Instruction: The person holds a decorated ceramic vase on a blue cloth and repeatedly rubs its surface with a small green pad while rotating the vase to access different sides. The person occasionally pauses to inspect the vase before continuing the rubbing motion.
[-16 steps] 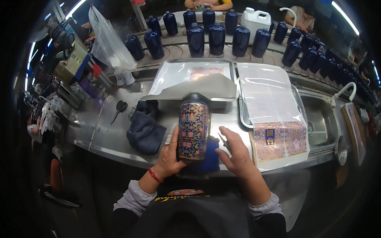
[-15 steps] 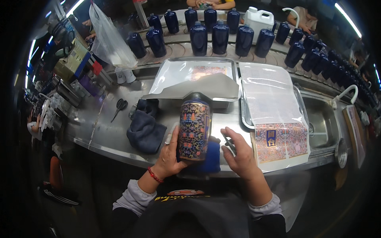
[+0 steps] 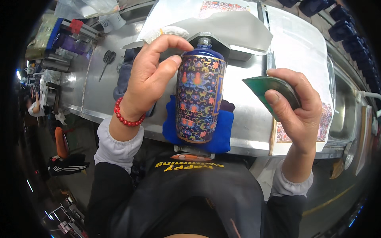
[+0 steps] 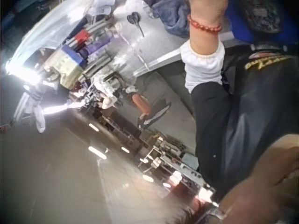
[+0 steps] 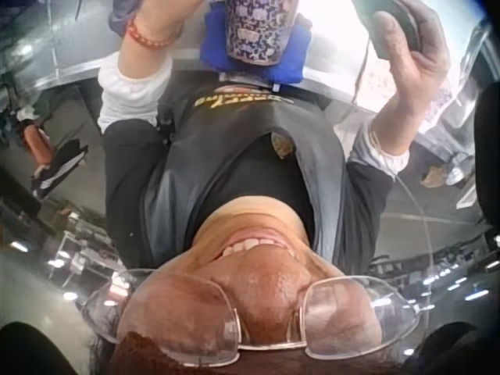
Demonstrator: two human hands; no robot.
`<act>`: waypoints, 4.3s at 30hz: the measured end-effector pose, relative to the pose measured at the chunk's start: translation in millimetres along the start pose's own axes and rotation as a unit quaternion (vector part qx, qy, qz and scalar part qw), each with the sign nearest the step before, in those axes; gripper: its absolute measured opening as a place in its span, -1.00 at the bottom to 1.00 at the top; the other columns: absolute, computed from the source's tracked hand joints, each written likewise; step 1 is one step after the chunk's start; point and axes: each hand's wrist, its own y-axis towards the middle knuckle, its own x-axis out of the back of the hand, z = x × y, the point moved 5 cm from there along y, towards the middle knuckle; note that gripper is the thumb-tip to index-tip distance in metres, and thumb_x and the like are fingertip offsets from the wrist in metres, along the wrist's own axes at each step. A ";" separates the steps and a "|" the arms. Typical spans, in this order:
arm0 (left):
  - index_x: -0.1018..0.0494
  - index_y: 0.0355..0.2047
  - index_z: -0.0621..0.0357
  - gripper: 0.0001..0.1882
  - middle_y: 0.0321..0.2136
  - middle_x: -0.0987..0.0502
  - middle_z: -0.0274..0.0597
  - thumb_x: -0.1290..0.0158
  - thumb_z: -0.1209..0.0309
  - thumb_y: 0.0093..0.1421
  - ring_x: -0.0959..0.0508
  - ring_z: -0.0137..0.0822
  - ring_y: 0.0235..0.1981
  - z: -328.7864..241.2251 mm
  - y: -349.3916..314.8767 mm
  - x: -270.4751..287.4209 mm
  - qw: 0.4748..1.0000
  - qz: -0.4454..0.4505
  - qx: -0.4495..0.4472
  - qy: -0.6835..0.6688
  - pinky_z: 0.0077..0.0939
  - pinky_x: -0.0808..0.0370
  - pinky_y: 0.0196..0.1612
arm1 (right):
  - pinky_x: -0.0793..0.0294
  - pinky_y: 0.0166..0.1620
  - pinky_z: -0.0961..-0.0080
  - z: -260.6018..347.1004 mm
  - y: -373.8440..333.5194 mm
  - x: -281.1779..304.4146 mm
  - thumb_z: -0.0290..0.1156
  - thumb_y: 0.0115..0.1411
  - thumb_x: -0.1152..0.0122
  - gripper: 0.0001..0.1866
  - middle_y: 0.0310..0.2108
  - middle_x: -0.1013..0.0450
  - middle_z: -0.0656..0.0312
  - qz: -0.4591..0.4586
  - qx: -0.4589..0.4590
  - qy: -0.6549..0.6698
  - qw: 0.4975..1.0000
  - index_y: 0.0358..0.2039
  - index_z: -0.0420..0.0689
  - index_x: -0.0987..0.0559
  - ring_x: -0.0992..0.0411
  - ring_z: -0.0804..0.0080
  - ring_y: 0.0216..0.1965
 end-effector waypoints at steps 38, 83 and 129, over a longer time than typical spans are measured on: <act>-0.55 -0.21 0.19 -0.75 -0.25 -0.53 -0.09 -0.04 0.62 0.08 -0.46 -0.03 -0.14 1.3 12.1 -3.2 0.995 -0.025 -0.069 0.068 -0.01 -0.27 0.15 | -0.50 -0.23 0.59 -10.4 79.0 -31.3 -0.44 0.21 -0.38 -0.67 -0.31 -0.61 0.18 0.037 -0.041 -0.024 0.998 -0.04 -0.30 -0.62 -0.55 0.53 -0.31; -0.47 -0.23 0.15 -0.80 -0.17 -0.49 -0.03 -0.09 0.57 0.10 -0.45 0.08 -0.07 -17.7 8.8 -9.4 0.980 -0.040 -0.083 0.179 0.22 -0.16 0.32 | -0.48 -0.32 0.57 -3.6 114.1 -41.2 -0.37 0.16 -0.42 -0.72 -0.41 -0.58 0.19 0.167 0.092 -0.041 0.981 -0.19 -0.28 -0.64 -0.55 0.47 -0.41; -0.42 -0.15 0.25 -0.75 -0.19 -0.51 -0.09 -0.15 0.42 0.21 -0.48 -0.22 -0.12 37.7 5.2 -13.1 0.988 -0.059 0.042 -0.133 -0.33 -0.42 0.02 | -0.56 0.09 0.18 28.4 73.0 -79.5 -0.61 -0.07 -0.37 -0.61 0.06 -0.49 -0.05 0.184 0.179 -0.295 0.920 -0.15 -0.17 -0.72 -0.47 -0.08 0.12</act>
